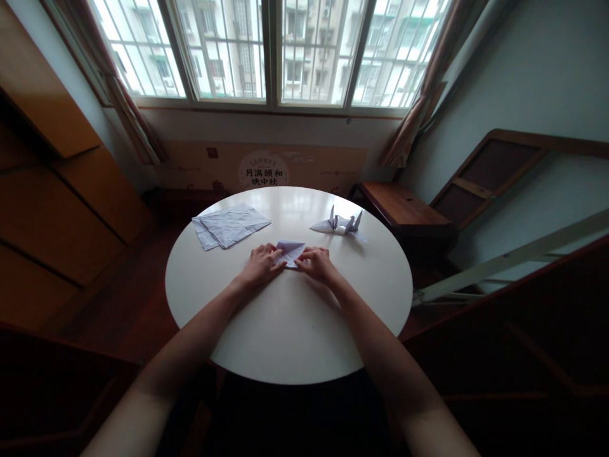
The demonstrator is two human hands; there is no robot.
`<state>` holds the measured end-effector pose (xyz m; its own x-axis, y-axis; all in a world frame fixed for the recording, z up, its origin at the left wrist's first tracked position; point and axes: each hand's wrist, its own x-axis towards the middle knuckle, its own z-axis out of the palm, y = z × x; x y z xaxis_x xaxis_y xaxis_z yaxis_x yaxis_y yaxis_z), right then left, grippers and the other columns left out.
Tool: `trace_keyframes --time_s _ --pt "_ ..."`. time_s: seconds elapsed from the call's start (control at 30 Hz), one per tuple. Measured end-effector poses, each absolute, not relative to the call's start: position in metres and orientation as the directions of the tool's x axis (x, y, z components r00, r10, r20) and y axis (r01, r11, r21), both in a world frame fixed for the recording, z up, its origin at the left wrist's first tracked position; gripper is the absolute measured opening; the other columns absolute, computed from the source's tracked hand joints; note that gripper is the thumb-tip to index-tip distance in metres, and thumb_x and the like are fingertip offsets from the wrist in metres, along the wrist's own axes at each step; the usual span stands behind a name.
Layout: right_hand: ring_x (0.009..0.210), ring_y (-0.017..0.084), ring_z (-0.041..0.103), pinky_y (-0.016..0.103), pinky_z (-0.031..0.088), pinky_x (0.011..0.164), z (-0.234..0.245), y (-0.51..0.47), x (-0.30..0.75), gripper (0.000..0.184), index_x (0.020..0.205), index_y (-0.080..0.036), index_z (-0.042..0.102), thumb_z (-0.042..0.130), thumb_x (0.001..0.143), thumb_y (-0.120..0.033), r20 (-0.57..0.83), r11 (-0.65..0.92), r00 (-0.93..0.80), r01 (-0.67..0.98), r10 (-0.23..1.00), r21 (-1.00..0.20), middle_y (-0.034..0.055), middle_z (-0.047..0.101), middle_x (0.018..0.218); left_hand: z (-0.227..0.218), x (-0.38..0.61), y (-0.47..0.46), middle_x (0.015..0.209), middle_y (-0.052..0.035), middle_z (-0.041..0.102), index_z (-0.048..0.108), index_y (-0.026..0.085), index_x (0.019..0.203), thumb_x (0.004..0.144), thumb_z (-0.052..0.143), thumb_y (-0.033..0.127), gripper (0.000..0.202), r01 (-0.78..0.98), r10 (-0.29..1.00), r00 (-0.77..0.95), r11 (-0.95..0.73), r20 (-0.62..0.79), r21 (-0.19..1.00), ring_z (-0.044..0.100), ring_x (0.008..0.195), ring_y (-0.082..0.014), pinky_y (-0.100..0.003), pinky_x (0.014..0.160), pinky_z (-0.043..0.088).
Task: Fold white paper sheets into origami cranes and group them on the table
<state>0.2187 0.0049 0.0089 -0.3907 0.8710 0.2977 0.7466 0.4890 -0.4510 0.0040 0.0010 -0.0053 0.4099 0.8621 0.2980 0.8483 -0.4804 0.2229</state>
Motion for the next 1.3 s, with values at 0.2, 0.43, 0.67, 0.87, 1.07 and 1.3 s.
trace_keyframes --time_s 0.2,0.43,0.67,0.87,1.07,1.3 --pt "0.111 0.025 0.055 0.042 0.029 0.099 0.01 0.0 0.213 0.025 0.099 -0.03 0.076 0.056 0.091 -0.044 0.347 0.631 -0.527 0.642 0.776 -0.436 0.0037 0.073 0.108 -0.007 0.001 0.005 0.135 -0.0064 0.054 0.064 0.031 0.119 0.089 0.048 0.018 0.036 0.783 0.861 0.46 -0.509 0.217 0.357 0.048 0.125 -0.0259 -0.057 0.112 0.016" --pt "0.118 0.029 0.05 0.047 0.031 0.1 0.007 0.008 0.222 0.029 0.105 -0.03 0.074 0.047 0.096 -0.035 0.222 0.495 -0.443 0.758 0.869 -0.424 0.0025 0.068 0.12 0.0 -0.001 0.004 0.13 -0.0035 0.062 0.071 0.026 0.095 0.088 0.056 0.036 0.019 0.726 0.843 0.487 -0.535 0.227 0.432 0.043 0.131 -0.0291 -0.061 0.111 0.012" --pt "0.108 0.027 0.052 0.043 0.039 0.094 0.002 0.009 0.224 0.044 0.122 -0.03 0.066 0.058 0.084 -0.009 0.243 0.508 -0.447 0.779 0.861 -0.366 0.0076 0.068 0.109 -0.008 -0.004 0.008 0.119 -0.0063 0.064 0.069 0.03 0.112 0.09 0.056 0.03 0.026 0.73 0.79 0.503 -0.605 0.35 0.317 0.055 0.112 -0.0254 -0.05 0.104 0.03" --pt "0.111 0.026 0.052 0.045 0.039 0.097 0.0 0.011 0.227 0.031 0.112 -0.028 0.071 0.062 0.085 -0.016 0.357 0.581 -0.463 0.713 0.811 -0.394 0.0076 0.065 0.116 0.0 -0.008 0.005 0.118 -0.0082 0.064 0.069 0.024 0.114 0.077 0.072 0.046 0.043 0.564 0.729 0.577 -0.682 0.368 0.465 0.06 0.108 -0.0244 -0.037 0.096 0.045" --pt "0.106 0.024 0.056 0.044 0.042 0.097 -0.001 0.015 0.229 0.027 0.108 -0.024 0.072 0.06 0.085 -0.017 0.382 0.567 -0.425 0.691 0.82 -0.448 0.0084 0.066 0.113 0.006 -0.008 0.005 0.108 -0.0102 0.067 0.073 0.02 0.102 0.085 0.064 0.042 0.029 0.46 0.718 0.59 -0.675 0.369 0.577 0.065 0.091 -0.0194 -0.032 0.082 0.052" --pt "0.108 0.023 0.057 0.042 0.044 0.097 -0.006 0.019 0.231 0.03 0.107 -0.023 0.073 0.059 0.083 -0.011 0.378 0.548 -0.405 0.705 0.832 -0.45 0.0094 0.064 0.115 0.01 -0.008 0.001 0.099 -0.0094 0.069 0.074 0.018 0.09 0.086 0.064 0.04 0.024 0.394 0.713 0.595 -0.662 0.372 0.638 0.066 0.087 -0.0182 -0.03 0.078 0.053"
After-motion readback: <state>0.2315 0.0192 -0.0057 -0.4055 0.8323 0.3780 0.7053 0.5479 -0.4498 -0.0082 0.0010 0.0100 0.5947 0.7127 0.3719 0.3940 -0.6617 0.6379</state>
